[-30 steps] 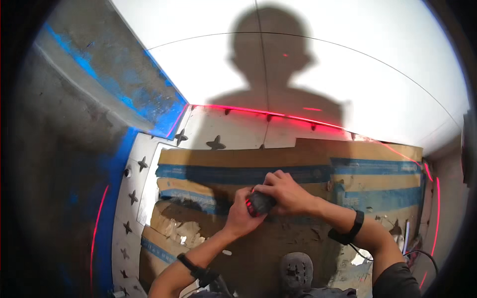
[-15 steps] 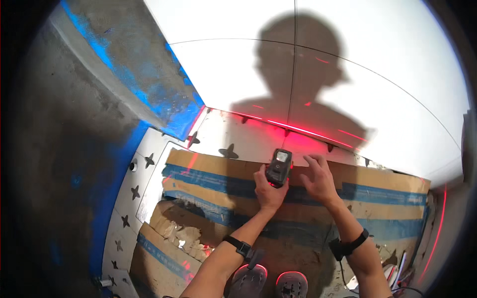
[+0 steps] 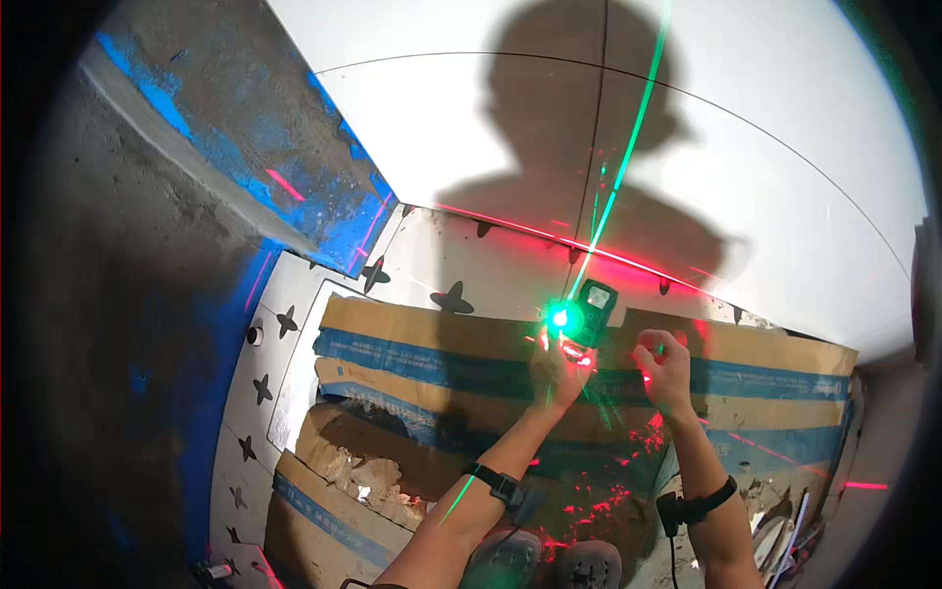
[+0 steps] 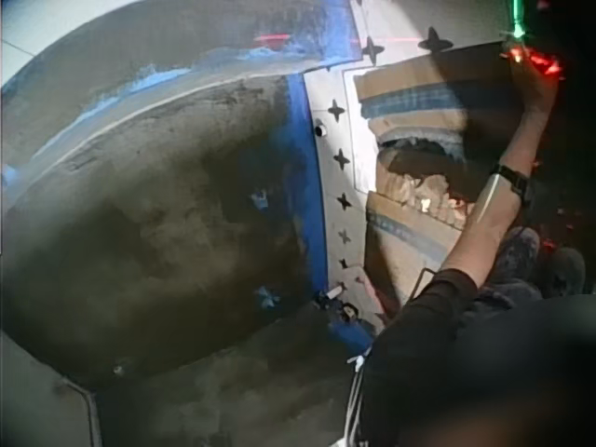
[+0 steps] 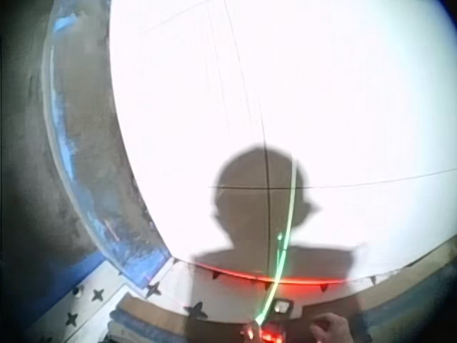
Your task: Measure and adjust wall tiles to ensure proper fit during a bathroom renovation.
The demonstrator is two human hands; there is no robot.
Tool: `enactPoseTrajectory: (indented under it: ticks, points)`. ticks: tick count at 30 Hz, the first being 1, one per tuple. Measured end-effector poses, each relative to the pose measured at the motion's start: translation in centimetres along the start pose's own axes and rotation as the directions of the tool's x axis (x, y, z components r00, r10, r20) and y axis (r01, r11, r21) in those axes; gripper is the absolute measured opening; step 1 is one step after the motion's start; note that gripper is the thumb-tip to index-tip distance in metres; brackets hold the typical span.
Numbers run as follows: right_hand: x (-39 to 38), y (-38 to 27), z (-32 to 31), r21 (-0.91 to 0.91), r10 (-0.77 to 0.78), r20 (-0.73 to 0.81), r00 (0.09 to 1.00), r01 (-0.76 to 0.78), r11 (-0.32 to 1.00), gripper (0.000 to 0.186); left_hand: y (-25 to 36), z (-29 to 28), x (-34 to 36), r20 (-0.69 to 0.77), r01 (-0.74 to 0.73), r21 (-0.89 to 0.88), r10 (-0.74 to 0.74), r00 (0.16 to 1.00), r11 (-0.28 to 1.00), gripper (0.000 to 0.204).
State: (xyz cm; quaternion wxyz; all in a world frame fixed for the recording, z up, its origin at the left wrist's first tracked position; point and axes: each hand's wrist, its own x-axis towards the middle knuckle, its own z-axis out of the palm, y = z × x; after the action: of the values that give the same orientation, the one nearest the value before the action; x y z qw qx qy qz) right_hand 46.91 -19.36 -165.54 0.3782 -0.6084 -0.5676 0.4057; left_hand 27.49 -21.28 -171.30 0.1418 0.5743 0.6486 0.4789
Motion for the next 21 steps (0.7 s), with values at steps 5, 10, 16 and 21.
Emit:
enactPoseTrajectory:
  ticks: [5,10,16,21]
  points:
    - [0.9,-0.8,2.1,0.073,-0.023,-0.07,0.997,0.028,0.997,0.034,-1.7,-0.4,-1.2,-0.025,0.054,0.064,-0.052,0.998,0.996,0.104]
    - [3.0,0.1,3.8,0.169,-0.078,-0.029,0.997,0.081,0.982,0.058,-2.0,-0.4,-1.1,-0.026,0.049,0.1,-0.047,0.999,0.994,0.094]
    - [4.7,-0.5,3.3,0.23,-0.055,0.161,0.985,0.016,0.973,0.063,-2.3,0.2,-1.4,-0.036,-0.03,0.099,0.033,0.999,0.995,0.09]
    - [5.3,-3.2,4.2,0.368,0.119,0.136,0.984,-0.161,0.916,0.047,-2.0,-0.2,-1.1,-0.005,-0.096,0.114,0.097,0.995,0.989,0.097]
